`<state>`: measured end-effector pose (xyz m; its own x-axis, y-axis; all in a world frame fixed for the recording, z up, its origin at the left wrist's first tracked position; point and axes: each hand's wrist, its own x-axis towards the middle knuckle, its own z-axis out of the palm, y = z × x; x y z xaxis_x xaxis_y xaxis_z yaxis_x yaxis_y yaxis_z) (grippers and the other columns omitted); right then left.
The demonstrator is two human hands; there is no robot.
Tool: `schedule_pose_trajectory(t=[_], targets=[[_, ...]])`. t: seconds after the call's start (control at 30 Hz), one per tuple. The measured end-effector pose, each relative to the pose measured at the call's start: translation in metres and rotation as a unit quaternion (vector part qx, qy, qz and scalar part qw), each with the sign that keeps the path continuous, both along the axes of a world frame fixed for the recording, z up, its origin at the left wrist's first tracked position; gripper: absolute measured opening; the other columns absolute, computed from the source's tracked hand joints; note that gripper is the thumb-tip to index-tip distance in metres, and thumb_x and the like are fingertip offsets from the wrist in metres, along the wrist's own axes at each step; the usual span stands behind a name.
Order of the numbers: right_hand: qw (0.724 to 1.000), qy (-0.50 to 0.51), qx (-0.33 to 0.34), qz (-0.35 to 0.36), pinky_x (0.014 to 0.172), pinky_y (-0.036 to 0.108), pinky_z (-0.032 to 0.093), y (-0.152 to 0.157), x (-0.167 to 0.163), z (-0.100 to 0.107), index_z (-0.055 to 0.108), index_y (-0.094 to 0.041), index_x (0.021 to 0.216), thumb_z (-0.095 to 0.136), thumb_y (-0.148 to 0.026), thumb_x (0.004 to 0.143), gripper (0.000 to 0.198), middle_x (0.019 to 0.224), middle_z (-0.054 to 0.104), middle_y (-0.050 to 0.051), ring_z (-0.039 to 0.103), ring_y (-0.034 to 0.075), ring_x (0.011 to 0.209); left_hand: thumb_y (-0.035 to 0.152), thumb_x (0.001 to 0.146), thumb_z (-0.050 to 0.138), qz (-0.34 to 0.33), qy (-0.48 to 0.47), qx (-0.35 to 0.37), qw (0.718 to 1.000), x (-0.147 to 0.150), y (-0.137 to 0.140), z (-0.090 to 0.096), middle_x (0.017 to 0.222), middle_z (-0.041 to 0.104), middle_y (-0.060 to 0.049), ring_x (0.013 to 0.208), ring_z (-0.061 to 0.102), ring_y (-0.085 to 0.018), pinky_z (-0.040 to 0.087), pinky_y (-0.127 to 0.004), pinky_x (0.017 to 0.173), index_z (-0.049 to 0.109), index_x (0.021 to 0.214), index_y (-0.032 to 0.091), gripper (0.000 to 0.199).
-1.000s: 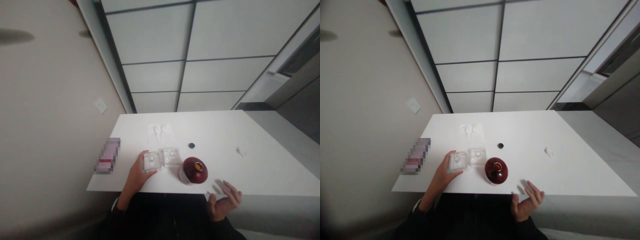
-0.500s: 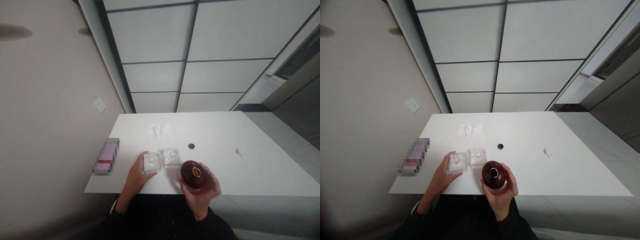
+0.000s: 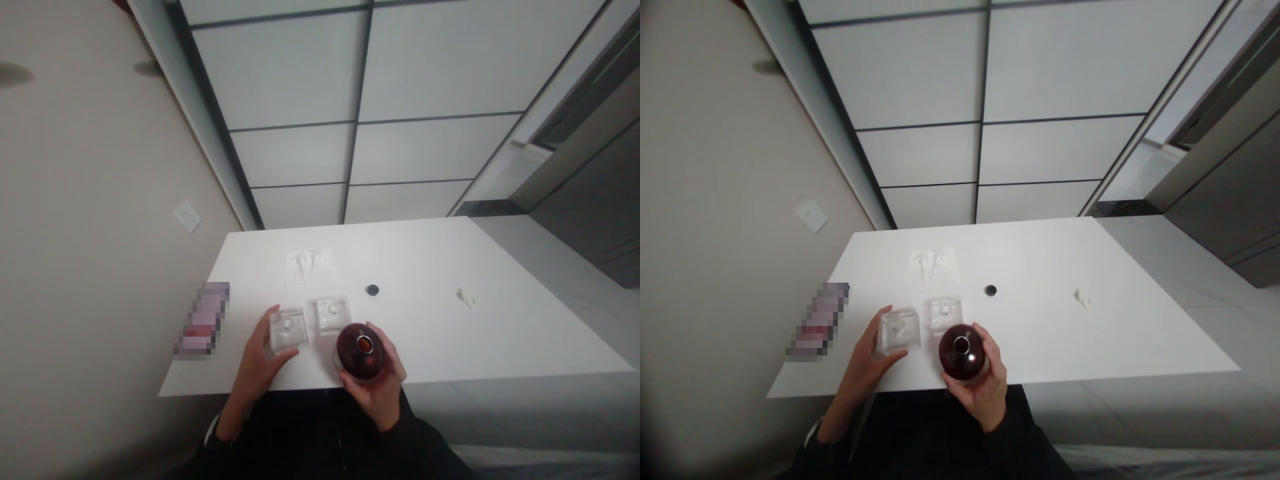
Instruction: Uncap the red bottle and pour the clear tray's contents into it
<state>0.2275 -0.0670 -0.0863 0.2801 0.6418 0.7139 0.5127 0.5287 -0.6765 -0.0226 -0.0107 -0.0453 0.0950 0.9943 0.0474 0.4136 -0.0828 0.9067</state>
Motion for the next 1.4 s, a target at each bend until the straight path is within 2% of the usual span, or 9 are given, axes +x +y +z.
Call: schedule_pose_trajectory(t=[0.17, 0.37, 0.5, 0.63, 0.83, 1.0, 1.4], targets=[[1.0, -0.003, 0.005, 0.03, 0.093, 0.055, 0.068, -0.003, 0.001, -0.006, 0.046, -0.024, 0.155, 0.086, -0.034, 0.079, 0.087, 0.139, 0.069, 0.018, 0.075, 0.038, 0.119, 0.042, 0.082, 0.084, -0.001, -0.023, -0.026, 0.999, -0.003, -0.02, 0.025, 0.166, 0.047, -0.013, 0.149, 0.052, -0.037, 0.057, -0.05, 0.112, 0.043, 0.158, 0.028, 0.087], [0.998, -0.008, -0.022, 0.055, 0.098, 0.056, 0.066, -0.007, 0.002, -0.006, 0.048, -0.022, 0.154, 0.085, -0.035, 0.081, 0.082, 0.139, 0.068, 0.019, 0.074, 0.038, 0.122, 0.036, 0.083, 0.086, -0.039, 0.029, 0.016, 0.999, 0.0, -0.033, 0.058, 0.167, 0.047, -0.01, 0.149, 0.053, -0.035, 0.061, -0.048, 0.108, 0.042, 0.159, 0.033, 0.087], [0.998, -0.005, -0.021, 0.064, 0.101, 0.056, 0.066, -0.007, 0.003, -0.005, 0.048, -0.022, 0.155, 0.083, -0.034, 0.083, 0.081, 0.141, 0.067, 0.018, 0.073, 0.037, 0.124, 0.031, 0.082, 0.088, -0.065, 0.07, 0.054, 0.994, 0.001, -0.032, 0.072, 0.16, 0.055, -0.007, 0.145, 0.058, -0.032, 0.063, -0.046, 0.106, 0.047, 0.153, 0.037, 0.083], [0.998, -0.006, -0.025, 0.062, 0.1, 0.056, 0.066, -0.008, 0.003, -0.005, 0.047, -0.021, 0.155, 0.084, -0.037, 0.083, 0.083, 0.141, 0.068, 0.019, 0.073, 0.037, 0.124, 0.032, 0.077, 0.092, -0.077, 0.094, 0.088, 0.989, 0.001, -0.028, 0.08, 0.15, 0.063, -0.008, 0.137, 0.065, -0.032, 0.065, -0.047, 0.103, 0.052, 0.146, 0.034, 0.079], [0.997, -0.014, -0.051, 0.057, 0.1, 0.056, 0.066, -0.009, 0.004, -0.004, 0.049, -0.02, 0.154, 0.083, -0.041, 0.083, 0.082, 0.139, 0.069, 0.019, 0.074, 0.037, 0.122, 0.039, 0.081, 0.091, -0.147, 0.157, 0.128, 0.968, 0.006, -0.018, 0.103, 0.15, 0.065, -0.009, 0.136, 0.066, -0.033, 0.062, -0.051, 0.108, 0.052, 0.15, 0.033, 0.079], [0.998, -0.019, -0.03, 0.05, 0.099, 0.055, 0.066, -0.007, 0.004, -0.006, 0.047, -0.021, 0.154, 0.082, -0.042, 0.084, 0.081, 0.139, 0.069, 0.019, 0.074, 0.037, 0.122, 0.048, 0.086, 0.087, -0.202, 0.2, 0.168, 0.944, 0.011, -0.01, 0.119, 0.151, 0.064, -0.01, 0.137, 0.064, -0.033, 0.055, -0.054, 0.116, 0.051, 0.153, 0.035, 0.077], [0.997, -0.006, -0.033, 0.064, 0.101, 0.055, 0.065, -0.006, 0.003, -0.01, 0.045, -0.022, 0.156, 0.084, -0.043, 0.083, 0.086, 0.142, 0.068, 0.019, 0.073, 0.037, 0.124, 0.044, 0.087, 0.086, -0.233, 0.235, 0.188, 0.925, 0.018, -0.002, 0.129, 0.15, 0.064, -0.011, 0.139, 0.063, -0.033, 0.053, -0.054, 0.118, 0.048, 0.158, 0.034, 0.081]])
